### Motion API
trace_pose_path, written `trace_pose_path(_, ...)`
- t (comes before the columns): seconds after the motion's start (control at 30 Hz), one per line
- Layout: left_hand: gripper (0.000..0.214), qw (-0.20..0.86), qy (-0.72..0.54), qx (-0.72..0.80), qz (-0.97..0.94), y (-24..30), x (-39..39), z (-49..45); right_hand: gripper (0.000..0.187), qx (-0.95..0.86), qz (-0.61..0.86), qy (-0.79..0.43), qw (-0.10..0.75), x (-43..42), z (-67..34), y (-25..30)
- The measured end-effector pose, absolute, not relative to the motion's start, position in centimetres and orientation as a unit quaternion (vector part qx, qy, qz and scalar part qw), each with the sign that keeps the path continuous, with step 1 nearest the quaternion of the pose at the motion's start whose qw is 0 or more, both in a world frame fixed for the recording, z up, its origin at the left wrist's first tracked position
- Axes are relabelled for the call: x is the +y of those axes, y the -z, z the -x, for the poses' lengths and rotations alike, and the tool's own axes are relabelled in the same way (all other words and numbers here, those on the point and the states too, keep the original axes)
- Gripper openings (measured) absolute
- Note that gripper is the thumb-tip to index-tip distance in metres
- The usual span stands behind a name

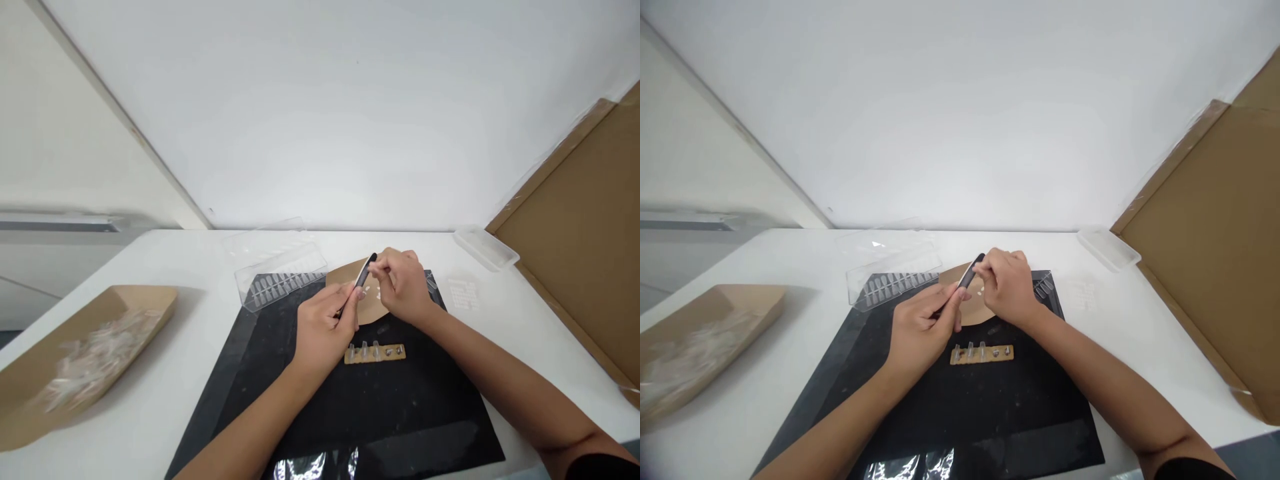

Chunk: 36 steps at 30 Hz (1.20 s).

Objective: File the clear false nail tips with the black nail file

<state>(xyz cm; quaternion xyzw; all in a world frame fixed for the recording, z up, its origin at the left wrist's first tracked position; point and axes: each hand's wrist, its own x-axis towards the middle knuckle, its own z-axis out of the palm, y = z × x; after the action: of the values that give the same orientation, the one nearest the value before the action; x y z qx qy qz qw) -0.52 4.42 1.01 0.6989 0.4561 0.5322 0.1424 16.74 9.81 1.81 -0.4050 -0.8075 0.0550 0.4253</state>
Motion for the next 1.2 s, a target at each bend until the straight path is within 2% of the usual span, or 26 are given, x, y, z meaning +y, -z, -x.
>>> trace_pose_path(0.17,0.045,0.139,-0.531,0.453,-0.702,-0.9,4.4,0.49,0.022,-0.836,0.378,-0.065,0.393,9.83,-16.73,-1.83)
trace_pose_path(0.3,0.035,0.142,-0.534,0.457,-0.697,-0.82,4.37,0.47,0.023,-0.806,0.413,-0.049,0.421,9.85,-16.74,-1.91)
trace_pose_path(0.47,0.045,0.139,-0.526,0.456,-0.705,-0.79,4.39,0.54,0.023,-0.831,0.384,-0.057,0.399,9.75,-16.66,-1.8)
trace_pose_path(0.67,0.041,0.132,-0.529,0.455,-0.704,-1.01,4.32,0.53,0.023,-0.836,0.377,-0.063,0.395,9.74,-16.65,-1.9)
trace_pose_path(0.8,0.037,0.134,-0.538,0.456,-0.697,-0.98,4.39,0.5,0.023,-0.802,0.408,-0.042,0.434,9.76,-16.61,-1.92)
trace_pose_path(0.93,0.04,0.126,-0.536,0.452,-0.702,-0.91,4.49,0.57,0.023,-0.836,0.371,-0.071,0.398,9.66,-16.55,-1.88)
trace_pose_path(1.03,0.041,0.127,-0.536,0.459,-0.698,-0.81,4.55,0.65,0.025,-0.816,0.391,-0.064,0.421,9.81,-16.55,-1.71)
trace_pose_path(1.2,0.037,0.128,-0.532,0.454,-0.703,-0.75,4.52,0.61,0.024,-0.829,0.374,-0.079,0.407,10.21,-16.77,-1.74)
